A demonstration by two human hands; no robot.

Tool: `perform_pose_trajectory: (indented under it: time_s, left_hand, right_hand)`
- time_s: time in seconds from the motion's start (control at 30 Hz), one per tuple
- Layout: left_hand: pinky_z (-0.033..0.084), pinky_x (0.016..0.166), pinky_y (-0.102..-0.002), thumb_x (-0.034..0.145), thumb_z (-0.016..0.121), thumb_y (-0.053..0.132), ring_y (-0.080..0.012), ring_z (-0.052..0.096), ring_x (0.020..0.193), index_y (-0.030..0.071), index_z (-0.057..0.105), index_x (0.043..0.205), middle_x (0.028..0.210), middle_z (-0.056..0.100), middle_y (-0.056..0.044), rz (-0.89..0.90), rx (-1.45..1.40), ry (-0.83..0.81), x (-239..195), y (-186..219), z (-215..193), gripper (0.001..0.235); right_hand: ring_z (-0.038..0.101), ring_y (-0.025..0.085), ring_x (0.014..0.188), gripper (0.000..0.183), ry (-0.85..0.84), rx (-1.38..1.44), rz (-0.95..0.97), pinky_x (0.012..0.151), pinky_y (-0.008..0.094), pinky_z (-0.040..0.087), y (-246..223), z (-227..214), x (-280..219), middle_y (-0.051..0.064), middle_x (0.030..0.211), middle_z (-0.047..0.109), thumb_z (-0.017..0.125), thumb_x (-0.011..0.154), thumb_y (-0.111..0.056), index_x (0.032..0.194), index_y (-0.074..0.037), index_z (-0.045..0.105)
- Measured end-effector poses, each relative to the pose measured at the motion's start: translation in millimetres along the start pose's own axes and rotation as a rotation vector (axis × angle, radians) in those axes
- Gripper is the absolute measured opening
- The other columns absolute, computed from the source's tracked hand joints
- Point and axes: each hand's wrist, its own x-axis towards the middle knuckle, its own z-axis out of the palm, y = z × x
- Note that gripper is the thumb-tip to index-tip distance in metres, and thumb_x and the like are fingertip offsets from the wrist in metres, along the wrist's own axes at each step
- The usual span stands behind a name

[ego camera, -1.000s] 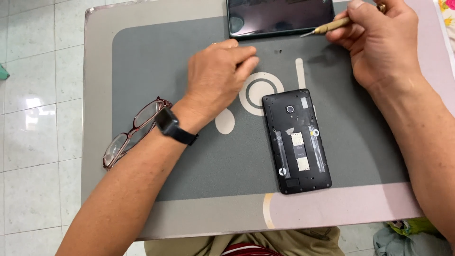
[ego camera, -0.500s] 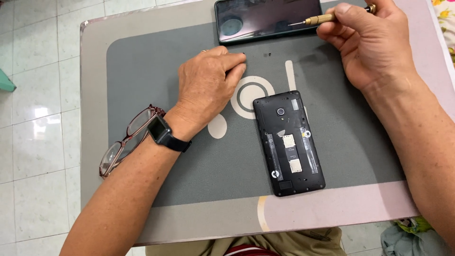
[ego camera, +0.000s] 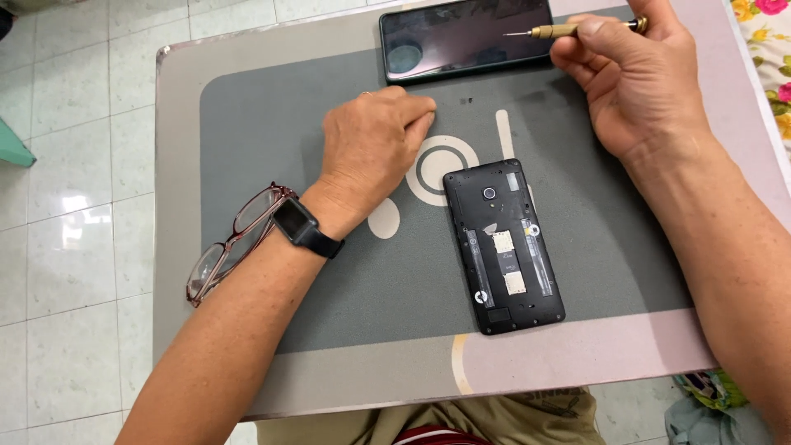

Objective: The person uses a screwdriver to remove screws from the back of a disassembled smartphone. They place the removed screws on the table mat and continue unscrewing additional fasteners from the device's back panel.

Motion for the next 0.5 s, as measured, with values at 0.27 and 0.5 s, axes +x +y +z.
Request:
perform_pose_trajectory:
  time_s: [0.27,0.5]
  left_hand:
    - [0.034,0.040,-0.038,0.106,0.072,0.019,-0.0217,0.044,0.054,0.021,0.063,0.077,0.067,0.047,0.002,0.109,0.165,0.058,-6,-1,8,0.030]
    - [0.035,0.040,-0.040,0.105,0.069,0.016,-0.0232,0.045,0.053,0.019,0.063,0.077,0.067,0.047,0.002,0.061,0.062,-0.017,-8,-5,-5,0.028]
  right_hand:
    - [0.078,0.020,0.076,0.038,0.005,0.001,-0.019,0.083,0.030,0.075,5,-4,1,0.010,0.094,0.075,0.077,0.097,0.003,0.128,-0.012,0.063]
    - [0.080,0.018,0.075,0.041,0.002,-0.058,0.002,0.081,0.029,0.074,2,-2,-1,0.007,0.095,0.077,0.076,0.096,-0.003,0.133,-0.013,0.063]
